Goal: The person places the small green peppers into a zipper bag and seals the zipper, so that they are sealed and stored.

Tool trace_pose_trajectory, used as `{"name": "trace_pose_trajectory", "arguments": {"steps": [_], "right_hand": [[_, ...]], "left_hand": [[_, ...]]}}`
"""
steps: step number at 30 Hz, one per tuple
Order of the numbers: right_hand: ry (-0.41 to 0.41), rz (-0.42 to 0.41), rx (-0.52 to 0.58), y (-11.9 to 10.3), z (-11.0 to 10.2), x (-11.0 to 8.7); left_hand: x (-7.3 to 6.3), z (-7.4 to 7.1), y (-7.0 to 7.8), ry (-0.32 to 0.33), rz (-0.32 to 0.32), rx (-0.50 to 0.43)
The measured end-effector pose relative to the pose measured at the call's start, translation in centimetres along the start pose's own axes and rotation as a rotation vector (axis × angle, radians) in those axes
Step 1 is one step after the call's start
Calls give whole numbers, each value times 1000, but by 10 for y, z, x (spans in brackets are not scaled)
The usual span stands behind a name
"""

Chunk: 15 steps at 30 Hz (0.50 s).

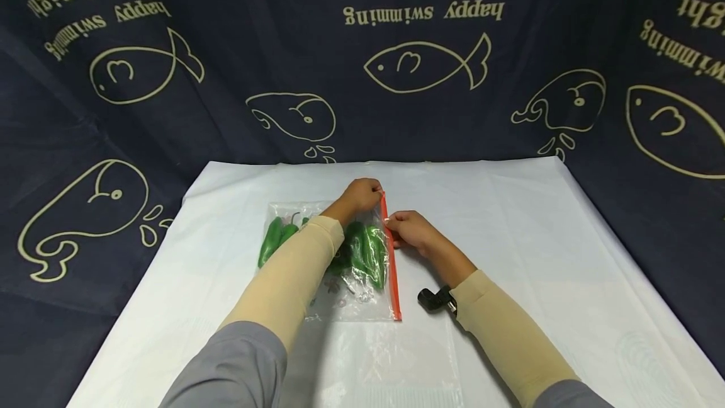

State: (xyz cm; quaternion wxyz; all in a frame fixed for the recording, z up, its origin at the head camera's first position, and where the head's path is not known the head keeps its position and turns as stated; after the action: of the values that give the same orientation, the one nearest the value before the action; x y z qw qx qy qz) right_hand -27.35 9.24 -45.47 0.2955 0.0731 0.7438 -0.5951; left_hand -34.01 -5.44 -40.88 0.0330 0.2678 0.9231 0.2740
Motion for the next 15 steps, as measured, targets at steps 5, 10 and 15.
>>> {"name": "trace_pose_trajectory", "arguments": {"steps": [5, 10, 15], "right_hand": [[-9, -9, -43, 6, 6, -11], [-26, -17, -80, 12, 12, -24], [-55, -25, -116, 15, 14, -40]], "left_hand": [[-1, -4, -2, 18, -1, -12], [0, -6, -6, 23, -13, -1], [3, -9, -7, 22, -5, 4]]}}
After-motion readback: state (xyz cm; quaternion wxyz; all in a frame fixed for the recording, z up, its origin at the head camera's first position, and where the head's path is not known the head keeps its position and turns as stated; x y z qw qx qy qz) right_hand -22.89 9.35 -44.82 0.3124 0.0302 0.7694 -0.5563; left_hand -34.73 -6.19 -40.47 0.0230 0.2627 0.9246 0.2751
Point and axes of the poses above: each hand's wrist, its own x-axis towards the middle knuckle, its own z-axis out of the palm, y = z × x, the point moved 2 cm from there along x, towards the middle knuckle, and after that the axes turned 15 degrees about z, right-handed, at the moved point
